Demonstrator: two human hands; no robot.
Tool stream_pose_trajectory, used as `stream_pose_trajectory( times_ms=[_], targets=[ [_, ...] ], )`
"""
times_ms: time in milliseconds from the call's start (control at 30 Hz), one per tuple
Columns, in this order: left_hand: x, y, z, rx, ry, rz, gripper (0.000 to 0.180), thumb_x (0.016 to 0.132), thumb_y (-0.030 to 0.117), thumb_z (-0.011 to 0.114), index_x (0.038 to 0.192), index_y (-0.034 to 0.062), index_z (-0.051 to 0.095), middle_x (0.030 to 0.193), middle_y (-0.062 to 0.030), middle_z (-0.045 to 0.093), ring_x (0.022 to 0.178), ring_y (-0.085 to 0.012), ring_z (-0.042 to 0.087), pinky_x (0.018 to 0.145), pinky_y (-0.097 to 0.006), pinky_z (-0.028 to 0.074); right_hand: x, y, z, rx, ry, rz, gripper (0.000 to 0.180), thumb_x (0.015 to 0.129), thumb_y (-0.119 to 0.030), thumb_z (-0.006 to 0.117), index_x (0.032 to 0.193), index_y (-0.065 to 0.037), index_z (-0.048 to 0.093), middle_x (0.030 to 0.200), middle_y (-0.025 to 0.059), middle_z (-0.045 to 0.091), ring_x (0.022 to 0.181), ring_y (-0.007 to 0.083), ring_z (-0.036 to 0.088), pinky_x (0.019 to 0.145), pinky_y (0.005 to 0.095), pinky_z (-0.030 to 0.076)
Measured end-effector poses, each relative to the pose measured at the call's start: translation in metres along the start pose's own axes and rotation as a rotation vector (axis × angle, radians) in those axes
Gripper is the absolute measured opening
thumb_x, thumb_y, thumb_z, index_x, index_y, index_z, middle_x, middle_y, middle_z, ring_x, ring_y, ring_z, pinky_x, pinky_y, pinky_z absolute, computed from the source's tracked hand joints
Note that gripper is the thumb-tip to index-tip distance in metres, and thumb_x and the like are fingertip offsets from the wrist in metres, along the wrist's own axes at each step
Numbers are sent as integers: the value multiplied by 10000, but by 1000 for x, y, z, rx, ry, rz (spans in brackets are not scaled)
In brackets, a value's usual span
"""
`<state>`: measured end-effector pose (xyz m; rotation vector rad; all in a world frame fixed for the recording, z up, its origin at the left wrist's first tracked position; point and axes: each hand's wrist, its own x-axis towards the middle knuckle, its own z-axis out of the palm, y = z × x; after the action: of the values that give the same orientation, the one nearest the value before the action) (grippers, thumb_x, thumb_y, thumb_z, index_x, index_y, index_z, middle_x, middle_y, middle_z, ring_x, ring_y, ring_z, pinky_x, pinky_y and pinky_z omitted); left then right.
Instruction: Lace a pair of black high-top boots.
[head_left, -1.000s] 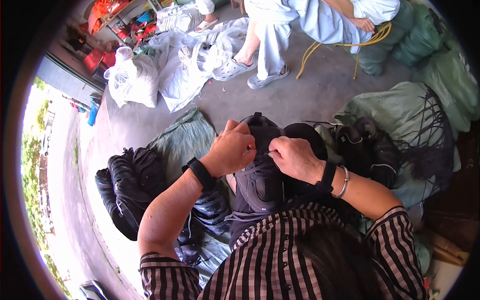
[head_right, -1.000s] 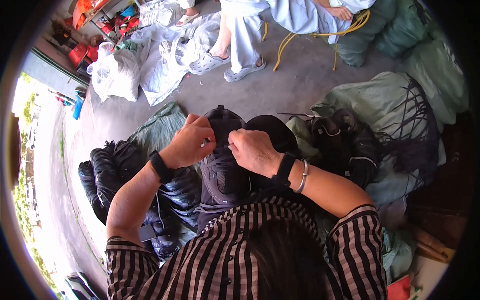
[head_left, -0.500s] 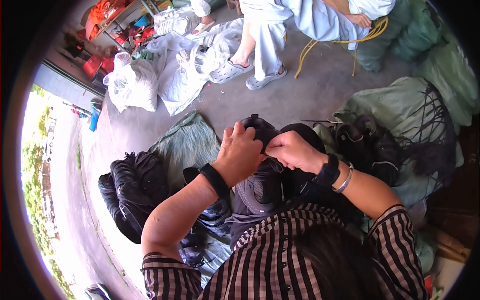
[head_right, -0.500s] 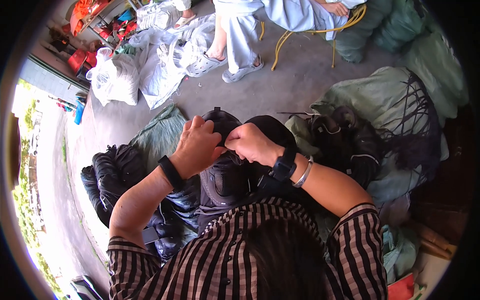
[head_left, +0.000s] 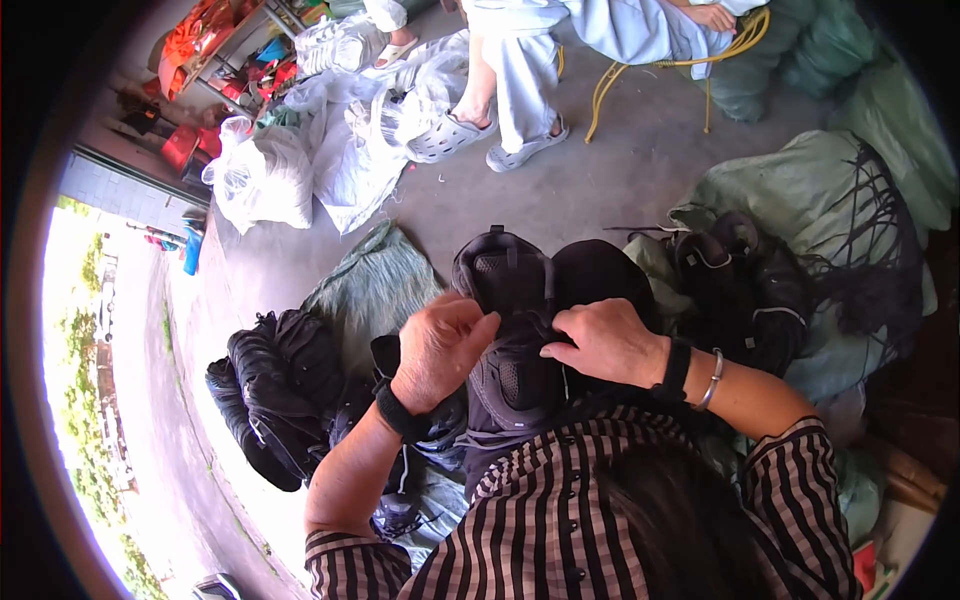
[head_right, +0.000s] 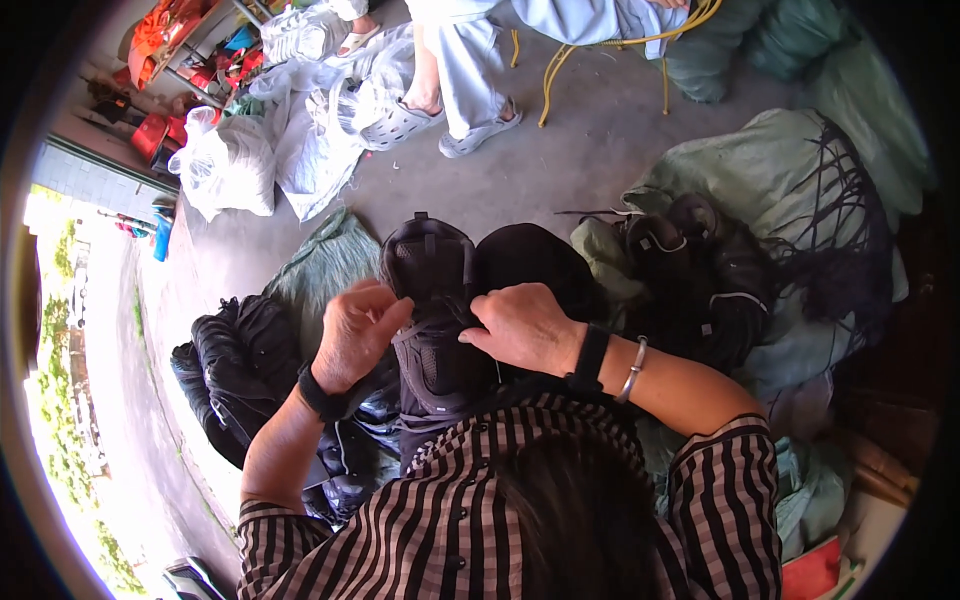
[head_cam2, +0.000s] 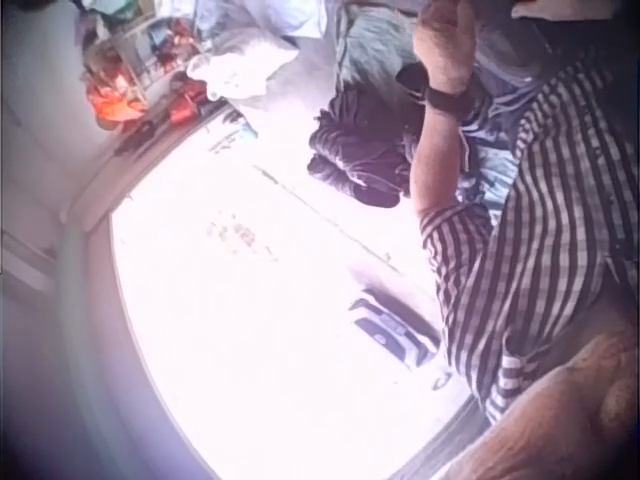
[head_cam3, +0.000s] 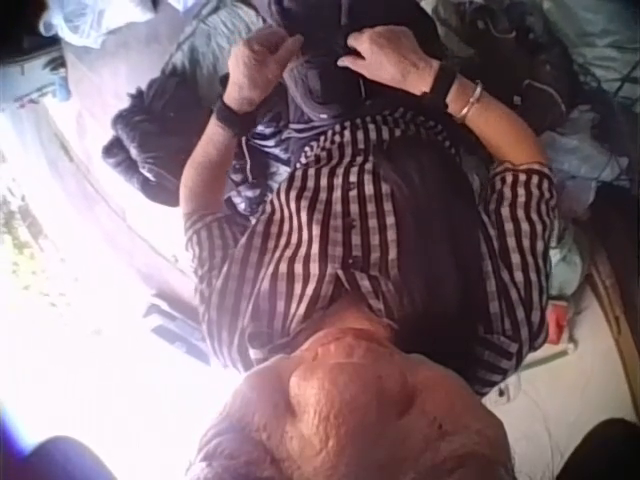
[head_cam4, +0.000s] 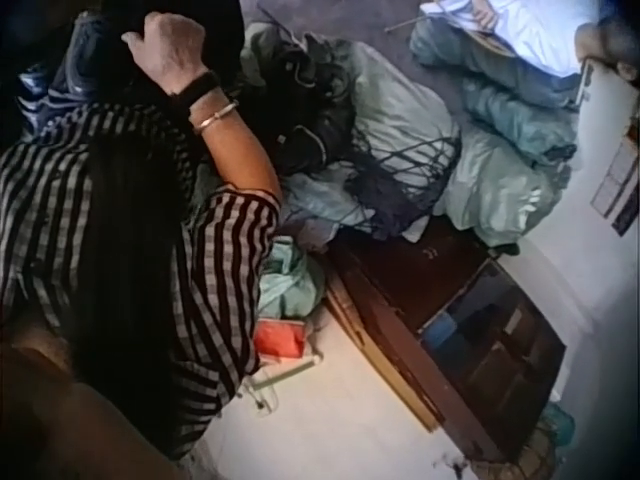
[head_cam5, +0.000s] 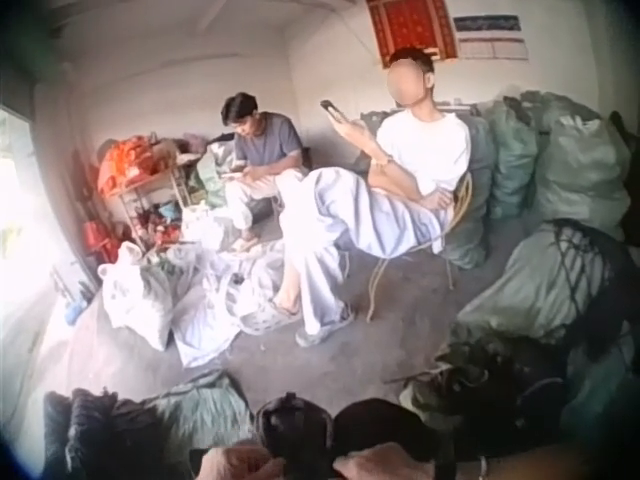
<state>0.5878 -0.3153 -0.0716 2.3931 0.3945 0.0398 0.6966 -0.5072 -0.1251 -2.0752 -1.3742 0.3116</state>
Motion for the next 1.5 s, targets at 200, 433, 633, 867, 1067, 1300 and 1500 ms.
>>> stream_pose_trajectory(
  times_ms=[200,433,633,867,1067,1300,1500],
  targets=[
    [-1,-11,11,-35,-205,-65,288,857,289,580,737,39,658,593,-120,611,566,-279,614,544,-356,469,4,1,-1,387,195,9,104,800,-75,661,764,-8,591,690,75,596,524,151,540,506,250,454],
    [-5,-24,-4,-1185,-406,-210,315,880,226,524,616,56,549,498,17,440,456,-98,436,480,-248,366,2,1,-19,1336,-222,549,183,872,-191,616,854,-10,603,639,13,569,460,41,479,398,188,374],
    [-28,-40,-2,-1401,-628,-220,305,885,163,527,615,21,531,545,-27,493,439,-86,440,523,-262,454,-3,6,-50,767,-625,379,186,848,-191,632,821,-8,654,642,14,603,503,52,471,483,221,386],
    [-20,-10,-3,-827,-372,123,179,822,111,576,726,11,689,727,-27,582,717,-108,515,683,-240,426,6,20,-75,894,-94,-70,337,893,-244,543,647,-36,643,1194,211,585,1061,249,562,892,346,429],
    [5,-11,10,-1208,-236,69,332,886,335,518,778,41,630,1206,-240,561,871,-172,585,535,-215,394,24,9,-40,1563,-130,64,415,940,-319,503,633,-47,561,910,172,657,897,260,628,765,334,486],
    [7,-104,-31,-1435,149,-246,254,880,271,505,758,57,569,698,-34,548,564,-115,487,531,-250,424,-27,130,-68,1757,415,737,395,908,-283,556,559,-127,456,541,30,475,556,195,515,559,333,396],
    [-57,-280,-140,-1401,1295,-507,245,897,175,433,847,-6,589,781,-104,595,630,-182,542,770,-392,545,-166,277,-121,1784,1124,1015,413,893,-330,554,574,-190,333,531,-58,340,554,106,453,585,324,338]
  ],
)
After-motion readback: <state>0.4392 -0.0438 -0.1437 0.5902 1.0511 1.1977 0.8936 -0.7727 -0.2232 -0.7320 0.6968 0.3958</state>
